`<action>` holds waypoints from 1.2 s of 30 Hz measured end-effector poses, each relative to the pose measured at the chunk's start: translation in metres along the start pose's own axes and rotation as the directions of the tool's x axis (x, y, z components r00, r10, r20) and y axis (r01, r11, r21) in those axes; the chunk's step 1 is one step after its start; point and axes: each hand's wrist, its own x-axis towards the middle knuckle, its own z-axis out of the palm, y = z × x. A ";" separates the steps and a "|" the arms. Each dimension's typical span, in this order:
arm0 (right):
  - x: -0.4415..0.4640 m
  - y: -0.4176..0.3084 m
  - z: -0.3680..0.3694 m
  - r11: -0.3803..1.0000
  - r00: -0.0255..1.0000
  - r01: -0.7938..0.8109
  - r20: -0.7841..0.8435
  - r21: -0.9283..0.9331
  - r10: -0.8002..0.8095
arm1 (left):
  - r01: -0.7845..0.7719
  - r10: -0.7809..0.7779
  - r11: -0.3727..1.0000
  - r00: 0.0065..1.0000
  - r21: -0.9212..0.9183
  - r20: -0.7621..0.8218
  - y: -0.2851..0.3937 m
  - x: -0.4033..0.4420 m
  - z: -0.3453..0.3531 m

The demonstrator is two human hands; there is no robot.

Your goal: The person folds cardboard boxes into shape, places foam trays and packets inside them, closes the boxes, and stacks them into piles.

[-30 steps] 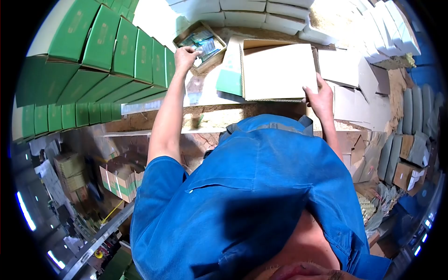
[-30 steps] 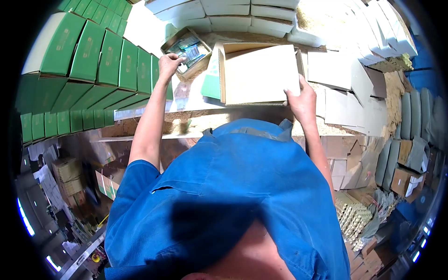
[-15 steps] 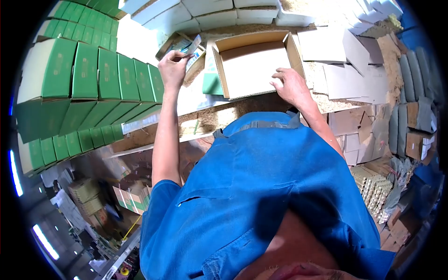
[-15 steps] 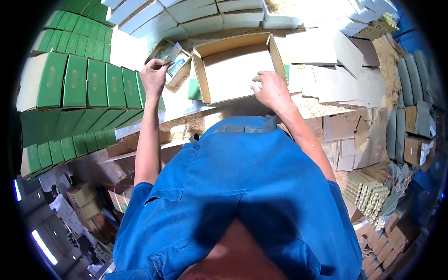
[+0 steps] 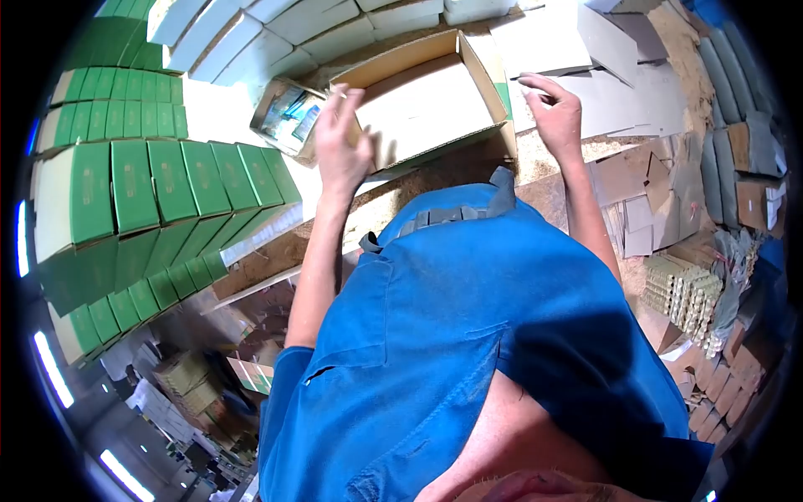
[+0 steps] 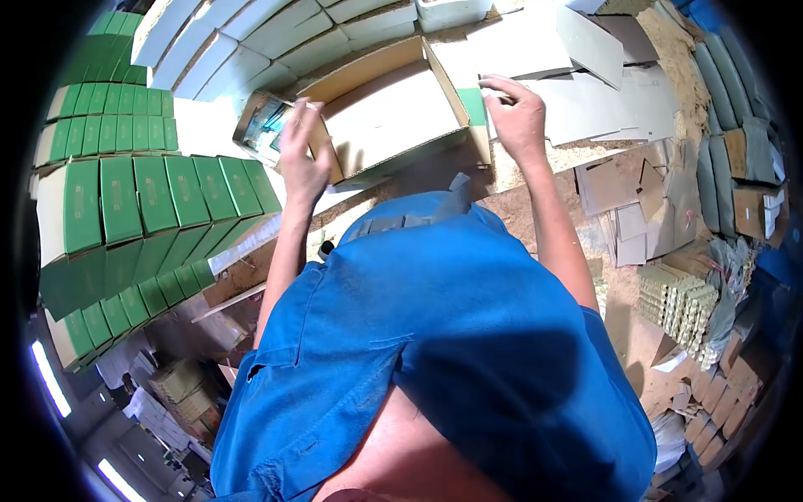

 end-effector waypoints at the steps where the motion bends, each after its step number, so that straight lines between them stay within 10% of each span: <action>1: 0.004 0.014 -0.004 0.998 0.998 -0.063 0.008 0.007 0.063 | 0.141 -0.144 0.989 0.985 -0.041 -0.096 -0.012 -0.008 0.004; 3: 0.013 0.038 0.000 0.986 0.983 -0.161 0.087 -0.050 0.165 | 0.538 -0.595 0.376 0.764 -0.754 0.249 -0.051 -0.026 0.034; 4: 0.019 0.048 0.011 0.956 0.950 -0.271 0.194 0.110 0.247 | 0.603 -0.595 0.139 0.685 -0.786 0.420 -0.048 -0.029 0.040; 9: 0.034 0.083 0.072 0.506 0.694 -0.696 0.660 0.510 0.289 | 0.675 -0.600 0.186 0.654 -0.714 0.461 -0.042 -0.033 0.050; 14: 0.035 0.099 0.124 0.951 0.841 -0.304 0.486 0.062 0.237 | 0.576 -0.430 0.757 0.795 -0.310 0.428 -0.060 -0.038 0.082; 21: 0.036 0.081 0.118 0.976 0.850 -0.214 0.500 0.044 0.164 | 0.509 -0.402 0.791 0.851 -0.341 0.338 -0.086 -0.057 0.115; 30: -0.003 0.097 0.103 0.458 0.512 -0.834 0.741 0.308 0.434 | 0.515 -0.335 0.650 0.854 -0.558 0.399 -0.092 -0.057 0.067; 36: -0.058 0.044 0.109 0.374 0.675 -0.722 0.473 0.582 0.566 | 0.648 -0.461 0.288 0.739 -0.704 0.492 -0.091 -0.096 0.016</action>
